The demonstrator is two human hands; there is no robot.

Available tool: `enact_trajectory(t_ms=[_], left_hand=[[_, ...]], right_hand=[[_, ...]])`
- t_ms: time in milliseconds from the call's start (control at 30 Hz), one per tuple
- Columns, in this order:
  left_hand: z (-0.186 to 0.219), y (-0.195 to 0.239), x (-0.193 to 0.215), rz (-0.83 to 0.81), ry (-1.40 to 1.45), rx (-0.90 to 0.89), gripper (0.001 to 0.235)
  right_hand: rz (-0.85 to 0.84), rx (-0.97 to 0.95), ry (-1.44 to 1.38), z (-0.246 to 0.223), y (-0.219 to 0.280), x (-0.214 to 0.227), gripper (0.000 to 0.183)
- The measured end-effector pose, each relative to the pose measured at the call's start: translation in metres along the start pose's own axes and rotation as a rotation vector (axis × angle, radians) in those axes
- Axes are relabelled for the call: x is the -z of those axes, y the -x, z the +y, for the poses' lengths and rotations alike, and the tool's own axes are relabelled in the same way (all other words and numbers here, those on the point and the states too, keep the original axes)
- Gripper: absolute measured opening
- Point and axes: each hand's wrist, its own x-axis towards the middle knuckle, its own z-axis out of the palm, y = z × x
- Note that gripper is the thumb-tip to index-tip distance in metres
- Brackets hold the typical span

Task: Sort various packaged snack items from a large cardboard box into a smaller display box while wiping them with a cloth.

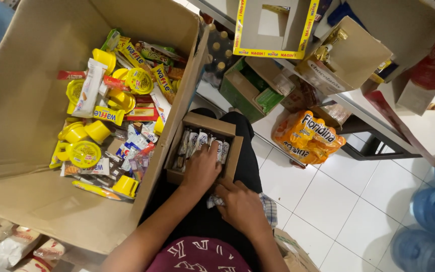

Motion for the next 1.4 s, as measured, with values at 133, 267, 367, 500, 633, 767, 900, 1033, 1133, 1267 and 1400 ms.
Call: enact_trajectory(t_ms=[133, 267, 367, 500, 633, 767, 900, 1033, 1133, 1267, 1400], left_hand=[[-0.007, 0.0, -0.015, 0.064, 0.048, -0.029, 0.042], [-0.014, 0.001, -0.026, 0.048, 0.044, -0.091, 0.022], [-0.011, 0.008, -0.021, 0.175, 0.002, -0.169, 0.023], [-0.043, 0.004, -0.076, 0.414, -0.123, -0.239, 0.036], [-0.051, 0.007, -0.079, 0.303, -0.113, -0.189, 0.037], [-0.021, 0.04, 0.006, 0.247, 0.072, -0.311, 0.04], [-0.024, 0.074, 0.095, 0.29, 0.324, -0.401, 0.032], [-0.114, 0.064, 0.137, 0.296, 0.274, -0.023, 0.029], [-0.19, 0.052, 0.147, 0.423, -0.009, -0.077, 0.027], [-0.299, 0.031, 0.061, 0.011, -0.336, -0.115, 0.017], [-0.327, 0.024, -0.008, -0.218, -0.742, -0.277, 0.016]], right_hand=[[0.008, 0.004, 0.032, 0.001, 0.001, -0.002, 0.032], [0.044, 0.017, -0.026, 0.001, 0.006, 0.0, 0.031], [0.022, 0.022, 0.015, 0.008, 0.011, -0.001, 0.027], [0.047, 0.013, 0.055, 0.016, 0.014, 0.0, 0.026], [-0.034, -0.02, 0.104, 0.014, 0.009, 0.008, 0.033], [0.036, 0.007, 0.094, 0.012, 0.008, 0.011, 0.041], [0.052, -0.01, 0.081, 0.015, 0.006, 0.012, 0.044], [0.098, 0.001, 0.087, -0.004, -0.006, 0.023, 0.038], [0.203, 0.152, 0.006, -0.028, -0.019, 0.039, 0.026], [0.244, 0.226, 0.024, -0.044, -0.025, 0.042, 0.025], [0.313, 0.225, 0.013, -0.049, -0.028, 0.04, 0.022]])
